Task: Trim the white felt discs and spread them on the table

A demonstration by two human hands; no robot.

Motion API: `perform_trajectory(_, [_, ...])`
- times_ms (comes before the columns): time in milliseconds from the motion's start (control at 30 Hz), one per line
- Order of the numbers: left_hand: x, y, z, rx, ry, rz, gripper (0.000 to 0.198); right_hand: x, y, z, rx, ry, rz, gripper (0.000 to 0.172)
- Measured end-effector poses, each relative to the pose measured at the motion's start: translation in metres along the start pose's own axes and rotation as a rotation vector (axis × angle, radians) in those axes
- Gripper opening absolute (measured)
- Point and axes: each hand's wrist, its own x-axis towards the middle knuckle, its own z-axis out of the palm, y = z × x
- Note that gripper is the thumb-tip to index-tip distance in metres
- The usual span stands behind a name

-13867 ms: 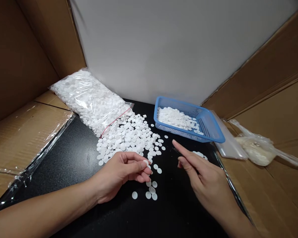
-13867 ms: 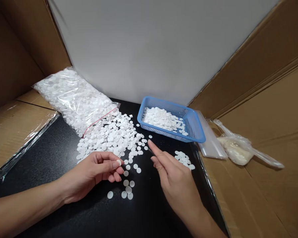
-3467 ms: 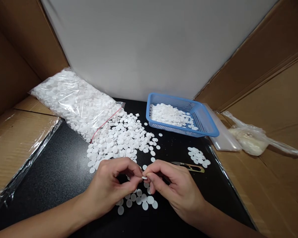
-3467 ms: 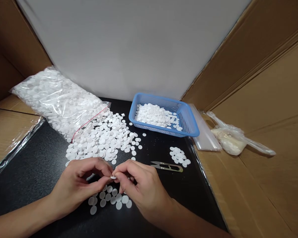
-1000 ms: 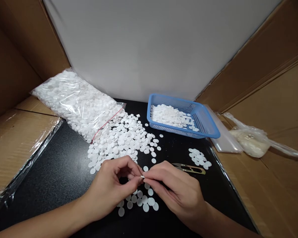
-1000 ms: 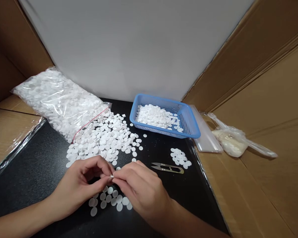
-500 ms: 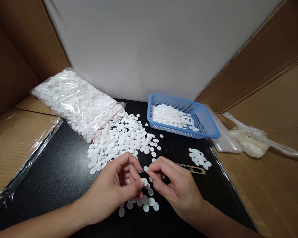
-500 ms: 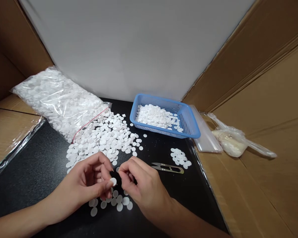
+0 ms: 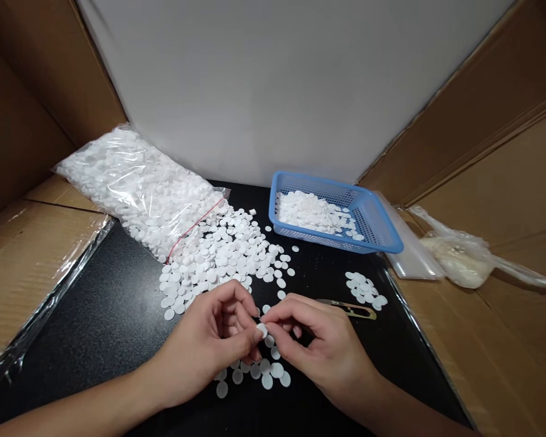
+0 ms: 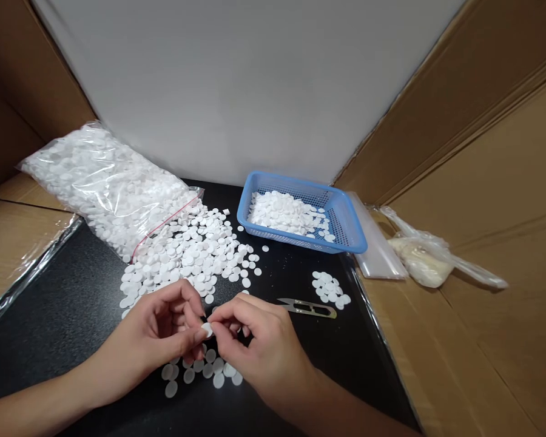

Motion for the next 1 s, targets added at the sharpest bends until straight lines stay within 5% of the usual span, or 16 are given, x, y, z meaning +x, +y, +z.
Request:
perform_trajectory(300, [-0.003,-0.003,0.0,0.062,-0.012,0.005,0.024,0.001,0.003,0.002,-0.067,0.013,-0.084,0.018])
perform_trajectory(633, [0.003,0.0,-0.002,-0.094,-0.023,-0.02,0.027,0.008,0.008,-0.013,-0.139,0.068,0.05,0.021])
perform_trajectory(800, [0.003,0.0,-0.004,-0.06,0.018,0.023,0.025,0.009,0.021,-0.045,-0.374,-0.01,0.048,0.037])
perform_trajectory(900, [0.002,0.0,-0.007,0.02,0.043,0.056,0.021,0.002,0.04,-0.071,-0.519,-0.093,0.075,0.017])
perform_trajectory(1000, [0.002,-0.002,-0.009,0.114,0.051,0.088,0.015,-0.007,0.05,-0.085,-0.657,-0.03,-0.063,0.026])
